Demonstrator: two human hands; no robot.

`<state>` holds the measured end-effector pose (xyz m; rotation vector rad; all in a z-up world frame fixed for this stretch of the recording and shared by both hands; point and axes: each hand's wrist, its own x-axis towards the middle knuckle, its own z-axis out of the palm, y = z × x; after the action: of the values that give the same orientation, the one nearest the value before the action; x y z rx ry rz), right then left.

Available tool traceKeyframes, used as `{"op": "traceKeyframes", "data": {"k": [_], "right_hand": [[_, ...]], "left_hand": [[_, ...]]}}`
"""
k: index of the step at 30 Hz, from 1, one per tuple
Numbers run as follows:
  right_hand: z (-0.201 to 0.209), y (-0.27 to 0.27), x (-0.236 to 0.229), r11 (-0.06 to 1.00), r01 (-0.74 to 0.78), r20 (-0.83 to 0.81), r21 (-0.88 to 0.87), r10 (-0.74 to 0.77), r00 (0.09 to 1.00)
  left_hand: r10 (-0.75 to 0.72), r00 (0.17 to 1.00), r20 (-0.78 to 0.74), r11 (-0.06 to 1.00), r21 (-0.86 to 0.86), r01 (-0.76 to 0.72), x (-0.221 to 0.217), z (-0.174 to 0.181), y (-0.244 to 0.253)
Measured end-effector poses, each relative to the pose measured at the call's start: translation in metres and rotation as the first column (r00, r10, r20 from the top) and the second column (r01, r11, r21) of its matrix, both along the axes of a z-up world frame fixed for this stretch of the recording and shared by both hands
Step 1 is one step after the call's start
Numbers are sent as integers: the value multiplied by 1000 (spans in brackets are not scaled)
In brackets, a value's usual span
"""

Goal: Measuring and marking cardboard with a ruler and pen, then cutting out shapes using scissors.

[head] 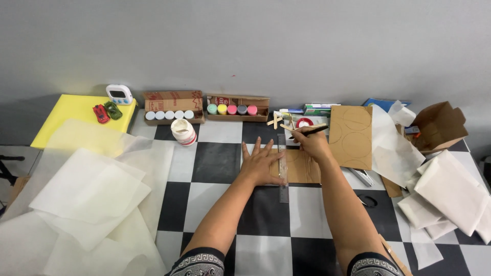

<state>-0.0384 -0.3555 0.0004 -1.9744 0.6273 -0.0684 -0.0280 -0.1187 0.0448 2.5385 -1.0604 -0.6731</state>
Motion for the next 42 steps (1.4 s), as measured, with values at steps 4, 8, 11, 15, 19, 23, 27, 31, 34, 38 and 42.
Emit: {"op": "traceKeyframes", "data": {"k": [4, 8, 11, 15, 19, 23, 27, 31, 34, 38, 42], "right_hand": [[-2, 11, -21, 994, 12, 26, -113, -9, 1000], [-12, 19, -38, 986, 6, 30, -169, -1, 1000], [-18, 28, -46, 970, 19, -8, -243, -22, 1000], [-4, 47, -59, 967, 11, 69, -255, 7, 998], [20, 73, -74, 954, -27, 131, -299, 69, 989], [13, 83, -102, 930, -74, 103, -361, 119, 987], [9, 85, -140, 918, -190, -7, -348, 200, 980], [6, 55, -169, 934, -237, -100, -269, 218, 971], [17, 18, -185, 939, 8, -187, -345, -77, 979], [20, -28, -206, 789, 70, -310, -611, -320, 895], [2, -32, -222, 521, 89, -101, -849, -325, 940]], "left_hand": [[-5, 1000, 1, 1000, -11, 5, -1, -2, 1], [-25, 999, 39, 1000, -15, 25, 1, -7, 0], [-19, 998, 55, 999, -31, 20, 2, -11, 0], [-24, 998, 66, 999, -25, 26, 0, -10, 1], [-22, 997, 70, 999, -21, 24, -2, -9, 1], [-24, 994, 105, 1000, -11, 26, 0, -8, 0], [-23, 995, 100, 1000, 4, 23, 3, -20, -2], [-34, 996, 83, 999, -7, 35, 7, -27, 1], [-5, 999, 53, 992, -128, 12, 18, -63, 3], [164, 972, 166, 936, -337, -101, 14, -94, 7], [271, 885, 380, 915, -388, -113, -26, -75, 6]]}}
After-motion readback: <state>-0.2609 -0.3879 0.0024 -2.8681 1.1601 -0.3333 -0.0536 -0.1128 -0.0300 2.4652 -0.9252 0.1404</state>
